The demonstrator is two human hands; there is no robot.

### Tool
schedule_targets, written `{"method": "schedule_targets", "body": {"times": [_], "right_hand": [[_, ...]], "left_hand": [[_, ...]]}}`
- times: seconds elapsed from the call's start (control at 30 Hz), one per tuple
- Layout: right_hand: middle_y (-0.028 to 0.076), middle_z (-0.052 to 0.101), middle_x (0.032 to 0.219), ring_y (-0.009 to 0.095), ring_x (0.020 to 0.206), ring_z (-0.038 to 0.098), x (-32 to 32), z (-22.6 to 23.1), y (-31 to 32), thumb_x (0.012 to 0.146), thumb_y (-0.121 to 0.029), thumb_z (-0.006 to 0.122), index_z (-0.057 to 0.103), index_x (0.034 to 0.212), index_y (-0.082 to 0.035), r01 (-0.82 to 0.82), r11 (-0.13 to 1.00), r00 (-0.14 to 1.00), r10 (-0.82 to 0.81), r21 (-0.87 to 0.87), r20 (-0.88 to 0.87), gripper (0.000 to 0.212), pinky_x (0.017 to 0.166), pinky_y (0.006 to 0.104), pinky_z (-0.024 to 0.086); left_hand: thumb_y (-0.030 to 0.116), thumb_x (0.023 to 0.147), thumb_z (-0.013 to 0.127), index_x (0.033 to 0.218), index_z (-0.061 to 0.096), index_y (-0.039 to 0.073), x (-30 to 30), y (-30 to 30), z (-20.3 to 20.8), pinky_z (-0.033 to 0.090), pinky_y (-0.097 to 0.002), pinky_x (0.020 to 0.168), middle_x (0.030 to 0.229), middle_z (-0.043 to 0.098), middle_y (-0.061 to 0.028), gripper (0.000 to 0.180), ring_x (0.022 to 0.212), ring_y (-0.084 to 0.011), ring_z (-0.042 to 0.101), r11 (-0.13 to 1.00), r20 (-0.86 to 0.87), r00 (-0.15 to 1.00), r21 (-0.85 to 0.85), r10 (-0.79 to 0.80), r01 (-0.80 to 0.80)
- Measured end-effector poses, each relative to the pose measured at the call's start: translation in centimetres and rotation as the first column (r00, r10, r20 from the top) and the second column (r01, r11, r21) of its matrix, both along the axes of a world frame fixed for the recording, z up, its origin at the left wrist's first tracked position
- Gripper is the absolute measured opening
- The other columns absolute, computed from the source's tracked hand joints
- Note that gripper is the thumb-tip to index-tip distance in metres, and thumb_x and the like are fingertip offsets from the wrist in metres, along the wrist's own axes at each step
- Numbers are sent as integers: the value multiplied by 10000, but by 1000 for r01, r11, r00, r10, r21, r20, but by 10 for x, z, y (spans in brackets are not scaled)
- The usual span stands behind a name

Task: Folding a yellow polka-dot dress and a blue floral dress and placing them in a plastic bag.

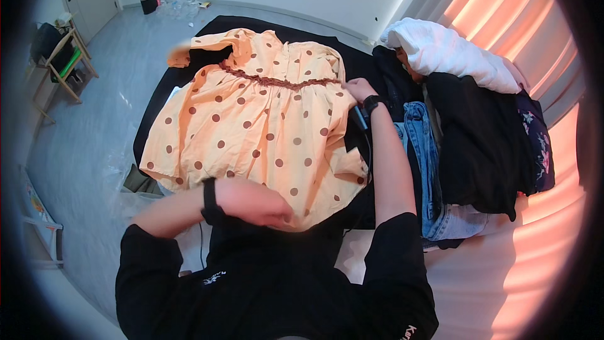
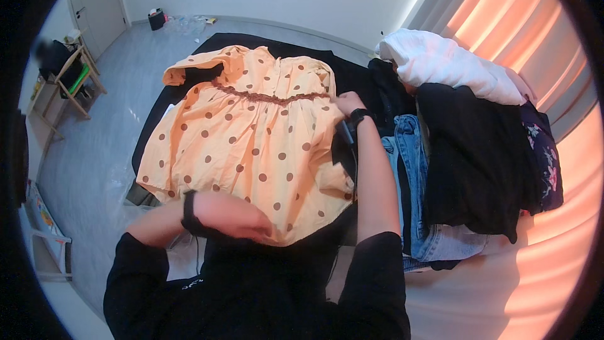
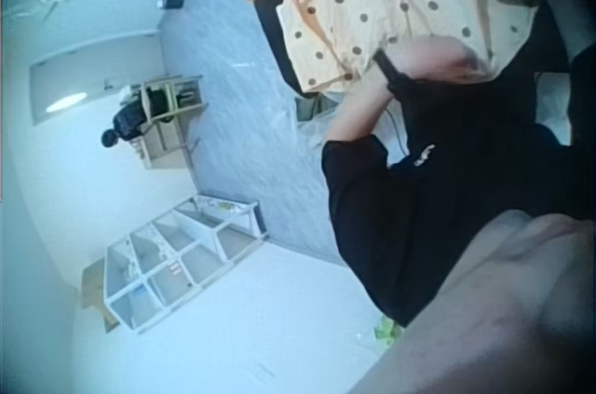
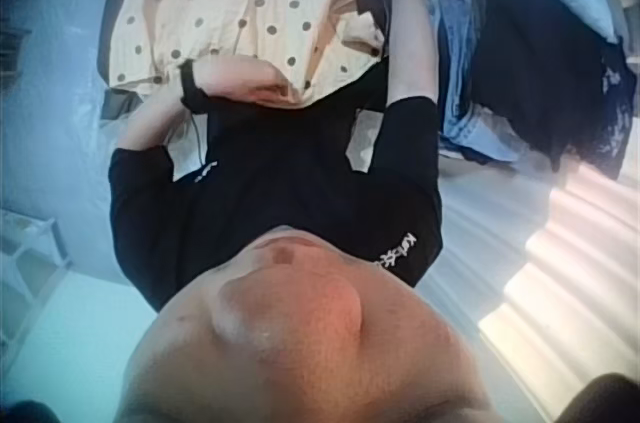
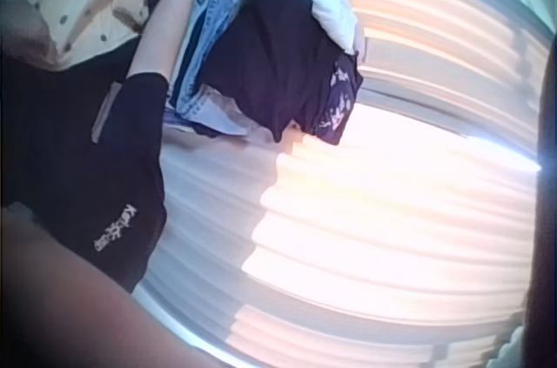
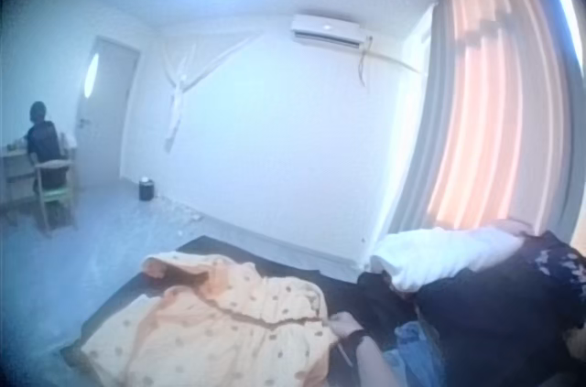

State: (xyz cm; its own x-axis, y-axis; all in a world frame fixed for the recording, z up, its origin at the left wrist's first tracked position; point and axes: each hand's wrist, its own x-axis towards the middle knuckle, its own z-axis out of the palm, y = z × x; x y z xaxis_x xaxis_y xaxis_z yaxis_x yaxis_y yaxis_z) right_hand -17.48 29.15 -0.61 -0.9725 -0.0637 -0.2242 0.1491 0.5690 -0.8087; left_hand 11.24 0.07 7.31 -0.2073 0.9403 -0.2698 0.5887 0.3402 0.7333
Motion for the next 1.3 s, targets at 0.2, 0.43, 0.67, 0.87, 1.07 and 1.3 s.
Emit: {"method": "schedule_targets", "body": {"times": [0.2,0.43,0.67,0.87,1.07,1.3], "right_hand": [[103,675,768,162,636,611,24,-2,-6,761,-338,731,692,889,54,-209,975,978,209,74,0,414,584,316,484],[165,668,772,289,770,668,33,52,-11,773,-203,653,626,826,-16,181,884,911,15,432,-412,197,700,393,515],[129,594,907,347,926,565,24,97,7,784,-44,532,555,884,-105,515,755,465,151,406,-872,120,766,448,458],[111,618,974,329,991,580,42,72,7,797,-109,547,594,902,-136,70,515,858,406,854,-315,117,833,441,465],[202,636,1086,330,1036,616,29,78,15,852,-206,513,599,1087,-147,320,554,920,12,769,-392,257,857,463,485],[208,673,893,320,872,658,-5,118,43,798,-270,658,646,1029,23,153,939,786,74,309,-614,373,769,386,501]], "left_hand": [[271,917,527,1042,609,55,-74,-42,22,490,-353,758,914,656,-118,262,868,-253,626,895,-200,876,171,440,-411],[201,915,535,1003,611,32,-150,-95,-18,483,-246,658,857,661,-70,205,748,-118,614,628,16,629,23,777,-778],[124,925,539,952,584,43,-158,-107,-59,368,-171,496,725,559,8,96,663,-71,569,434,496,470,194,731,-880],[131,917,556,946,592,58,-160,-104,-66,348,-159,504,701,518,41,86,638,-33,512,398,526,434,187,732,-898],[140,916,560,953,597,63,-154,-103,-63,335,-157,490,708,527,44,93,581,-14,439,364,517,419,209,747,-908],[147,911,573,993,598,58,-156,-103,-64,338,-152,477,749,559,32,123,566,-8,442,291,552,375,237,745,-927]]}}
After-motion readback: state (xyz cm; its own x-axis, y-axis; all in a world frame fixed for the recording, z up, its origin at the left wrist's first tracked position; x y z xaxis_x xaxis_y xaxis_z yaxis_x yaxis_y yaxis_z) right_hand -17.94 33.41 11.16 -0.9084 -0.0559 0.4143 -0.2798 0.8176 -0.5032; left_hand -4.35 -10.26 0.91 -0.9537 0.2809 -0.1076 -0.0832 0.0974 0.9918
